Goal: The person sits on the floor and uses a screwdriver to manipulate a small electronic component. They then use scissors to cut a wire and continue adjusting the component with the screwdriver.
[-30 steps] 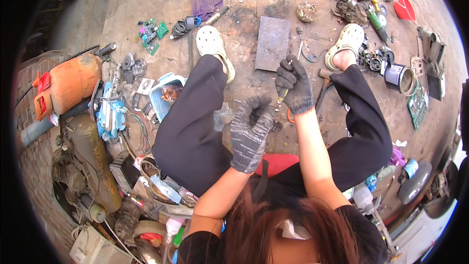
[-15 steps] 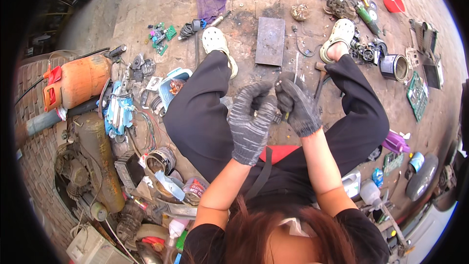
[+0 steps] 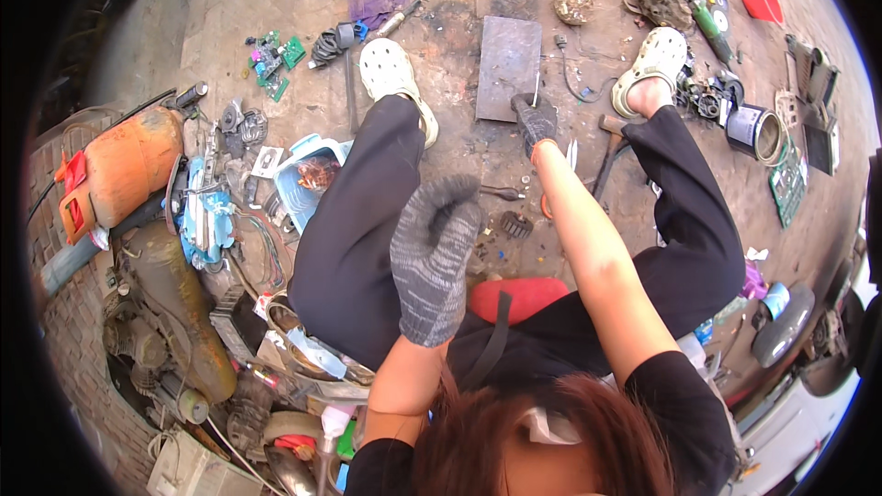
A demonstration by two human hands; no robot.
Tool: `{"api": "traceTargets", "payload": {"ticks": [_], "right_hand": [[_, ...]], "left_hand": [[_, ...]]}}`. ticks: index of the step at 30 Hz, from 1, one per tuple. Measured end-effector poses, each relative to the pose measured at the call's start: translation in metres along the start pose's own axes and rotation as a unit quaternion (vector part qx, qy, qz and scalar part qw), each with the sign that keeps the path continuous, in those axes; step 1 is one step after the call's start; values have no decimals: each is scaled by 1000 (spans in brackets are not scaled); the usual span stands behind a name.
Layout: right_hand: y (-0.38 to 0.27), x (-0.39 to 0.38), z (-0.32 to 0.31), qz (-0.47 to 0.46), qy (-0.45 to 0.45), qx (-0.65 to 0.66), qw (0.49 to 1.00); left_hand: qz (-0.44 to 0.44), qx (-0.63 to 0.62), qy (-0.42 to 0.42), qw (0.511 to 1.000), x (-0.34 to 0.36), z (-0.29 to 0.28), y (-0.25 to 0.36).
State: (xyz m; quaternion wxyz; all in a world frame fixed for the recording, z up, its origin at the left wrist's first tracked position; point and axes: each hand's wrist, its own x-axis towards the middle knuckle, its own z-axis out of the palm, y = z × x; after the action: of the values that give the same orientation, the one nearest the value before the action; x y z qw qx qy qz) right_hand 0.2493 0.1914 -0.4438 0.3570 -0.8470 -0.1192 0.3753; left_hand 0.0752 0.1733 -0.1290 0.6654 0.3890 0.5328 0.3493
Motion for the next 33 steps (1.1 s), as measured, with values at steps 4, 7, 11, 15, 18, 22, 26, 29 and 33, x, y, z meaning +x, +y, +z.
{"api": "traceTargets", "payload": {"ticks": [4, 7, 11, 15, 18, 22, 26, 29, 33], "right_hand": [[3, 15, -1, -92, -22, -43, 995], [-8, 9, -11, -86, 24, -52, 995], [-41, 0, -17, -144, 41, -125, 981], [-51, 12, 3, -230, 1, -243, 942], [-47, 24, 16, -262, 22, -290, 920], [-47, 40, 20, -188, 11, -264, 946], [-72, 10, -20, 89, -119, 249, 957], [-99, -46, -66, 271, -397, 635, 605], [-130, -150, -109, 197, -480, 651, 554]], "left_hand": [[-15, 18, 19, 1000, -2, -6, -2], [-4, 49, 1, 999, -1, -11, -3], [-6, 15, 5, 1000, -2, -10, -5], [-10, 21, -1, 1000, -1, -11, -5], [1, 36, -8, 999, 0, -10, -5], [7, 49, -10, 999, 0, -11, -4], [18, 50, -9, 999, -1, -14, -11], [29, 45, 5, 999, -3, -5, -7], [105, 102, -3, 989, 1, -5, -9]]}}
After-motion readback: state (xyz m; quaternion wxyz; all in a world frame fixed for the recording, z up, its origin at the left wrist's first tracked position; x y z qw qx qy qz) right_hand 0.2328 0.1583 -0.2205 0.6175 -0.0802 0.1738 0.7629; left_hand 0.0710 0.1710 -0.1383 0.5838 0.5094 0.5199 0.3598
